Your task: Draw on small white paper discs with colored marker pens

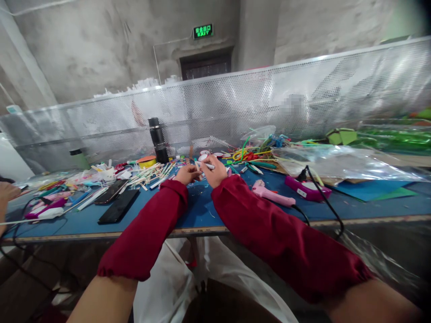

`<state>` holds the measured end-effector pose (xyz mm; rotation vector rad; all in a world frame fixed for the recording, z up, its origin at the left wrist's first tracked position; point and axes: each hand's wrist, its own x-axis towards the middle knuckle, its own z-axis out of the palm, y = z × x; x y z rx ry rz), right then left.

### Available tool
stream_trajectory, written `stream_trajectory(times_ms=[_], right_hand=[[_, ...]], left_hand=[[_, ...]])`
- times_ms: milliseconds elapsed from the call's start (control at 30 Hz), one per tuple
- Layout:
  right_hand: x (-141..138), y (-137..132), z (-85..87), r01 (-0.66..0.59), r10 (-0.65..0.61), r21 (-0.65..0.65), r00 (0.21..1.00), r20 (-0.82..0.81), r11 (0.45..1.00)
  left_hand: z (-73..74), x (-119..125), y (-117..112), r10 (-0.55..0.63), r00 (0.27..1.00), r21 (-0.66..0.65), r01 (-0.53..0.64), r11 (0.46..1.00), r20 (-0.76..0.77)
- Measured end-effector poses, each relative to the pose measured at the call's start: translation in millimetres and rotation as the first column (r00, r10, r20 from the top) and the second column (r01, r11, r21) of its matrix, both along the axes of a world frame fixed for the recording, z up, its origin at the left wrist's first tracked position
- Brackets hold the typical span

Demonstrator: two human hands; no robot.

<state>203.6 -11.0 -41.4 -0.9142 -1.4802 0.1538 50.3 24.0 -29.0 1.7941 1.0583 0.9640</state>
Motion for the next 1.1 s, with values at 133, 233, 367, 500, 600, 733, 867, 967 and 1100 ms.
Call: stream_trajectory(times_ms=[133,233,367,500,600,733,867,967,1100], right_hand=[[0.6,-0.6,0.8,0.028,-0.028,0.001,1.0,-0.013,1.0],[0.6,-0.8,1.2,0.005,-0.005,0.011,1.0,0.001,1.0],[0.9,-0.7,1.3,0.017,-0.017,0.01,1.0,0.008,1.0],[1.2,-1.6,1.8,0.031,-0.031,-0.003,1.0,0.002,1.0],[1.1,-2.9,2.6,0.021,-0.021,-0.012,1.0,0.009,1.0],[1.6,-3.1,3.5,0.052,-0.052,-0.018,0.999,0.009,0.998],[1.8,-1.8,2.9,0.048,-0.048,-0.005,0.999,0.01,0.999],[1.4,-1.4,2.4,0.052,-0.052,0.007,0.999,0.001,0.999],[0.5,-2.3,2.6,0.032,-0.032,0.0,0.999,-0.007,0.999]], left_hand=[[0.0,-0.1,0.0,0.004,1.0,0.009,-0.004,1.0,-0.009],[-0.9,-0.5,1.1,0.01,0.999,0.019,-0.009,1.0,-0.031],[-0.5,-0.3,0.6,0.012,1.0,0.002,-0.012,1.0,-0.019],[1.5,0.4,-2.2,0.016,1.0,-0.01,-0.016,1.0,-0.004],[3.3,0.8,-4.5,0.028,1.0,-0.016,-0.028,0.999,-0.013],[4.8,1.0,-6.4,0.044,0.999,-0.031,-0.044,0.999,-0.016],[4.1,1.0,-5.7,0.047,0.999,-0.027,-0.047,0.999,-0.002],[3.2,0.7,-4.4,0.028,1.0,-0.023,-0.028,0.999,0.007],[2.9,0.6,-4.2,0.024,1.0,-0.012,-0.024,1.0,0.004]])
